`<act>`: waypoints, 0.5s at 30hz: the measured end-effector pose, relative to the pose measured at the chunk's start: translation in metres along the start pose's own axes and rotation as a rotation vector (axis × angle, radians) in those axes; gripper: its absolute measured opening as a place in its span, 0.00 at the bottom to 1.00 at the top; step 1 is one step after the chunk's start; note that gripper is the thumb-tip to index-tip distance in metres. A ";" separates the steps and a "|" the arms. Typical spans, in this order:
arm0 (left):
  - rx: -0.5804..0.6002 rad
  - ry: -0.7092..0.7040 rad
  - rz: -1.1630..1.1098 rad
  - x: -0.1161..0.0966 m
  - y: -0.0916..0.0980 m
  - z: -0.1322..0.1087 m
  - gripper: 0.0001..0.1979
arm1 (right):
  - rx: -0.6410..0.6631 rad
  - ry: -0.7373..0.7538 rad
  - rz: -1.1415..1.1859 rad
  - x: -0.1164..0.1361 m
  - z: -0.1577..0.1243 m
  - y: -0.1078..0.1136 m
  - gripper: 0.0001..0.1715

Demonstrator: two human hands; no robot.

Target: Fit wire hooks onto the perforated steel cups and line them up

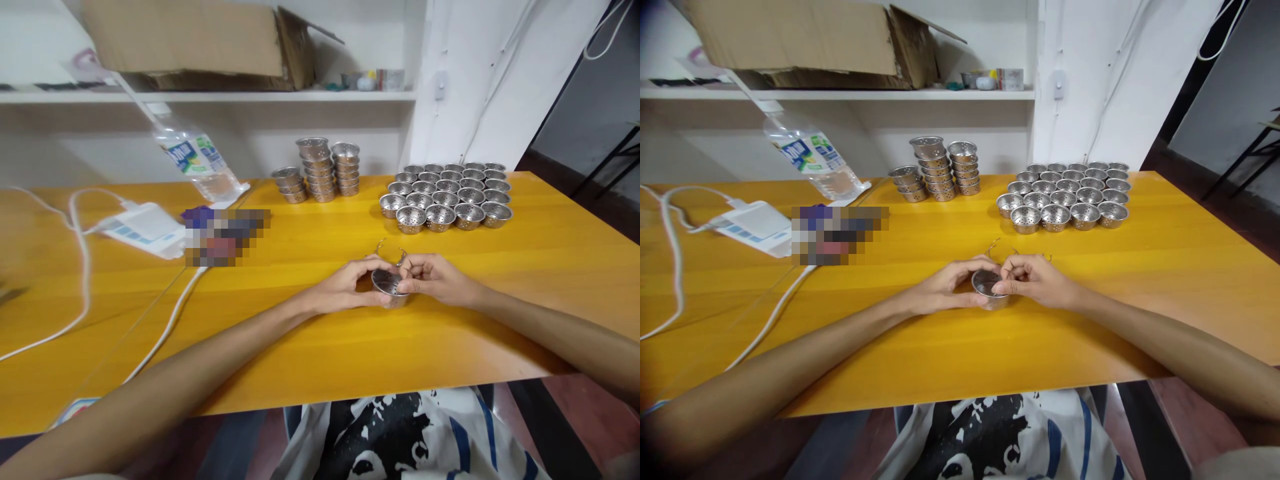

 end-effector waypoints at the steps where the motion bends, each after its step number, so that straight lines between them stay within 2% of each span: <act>1: 0.000 -0.002 -0.007 0.000 0.000 0.000 0.24 | -0.004 0.010 -0.012 0.000 0.000 0.000 0.29; 8: -0.034 -0.045 0.022 0.003 0.001 -0.001 0.23 | 0.018 0.039 -0.029 -0.007 0.000 0.001 0.26; 12: -0.179 -0.103 0.038 0.001 0.004 -0.005 0.25 | -0.183 0.190 -0.084 0.000 -0.005 0.004 0.19; 15: -0.271 -0.177 0.152 -0.007 0.002 -0.008 0.25 | -0.269 0.201 -0.035 -0.002 -0.005 0.003 0.22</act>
Point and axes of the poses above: each hand's wrist, its own z-axis towards the middle knuckle, its own y-axis out of the back of the hand, x = y × z, the point moved 4 cm from there along z, towards the middle knuckle
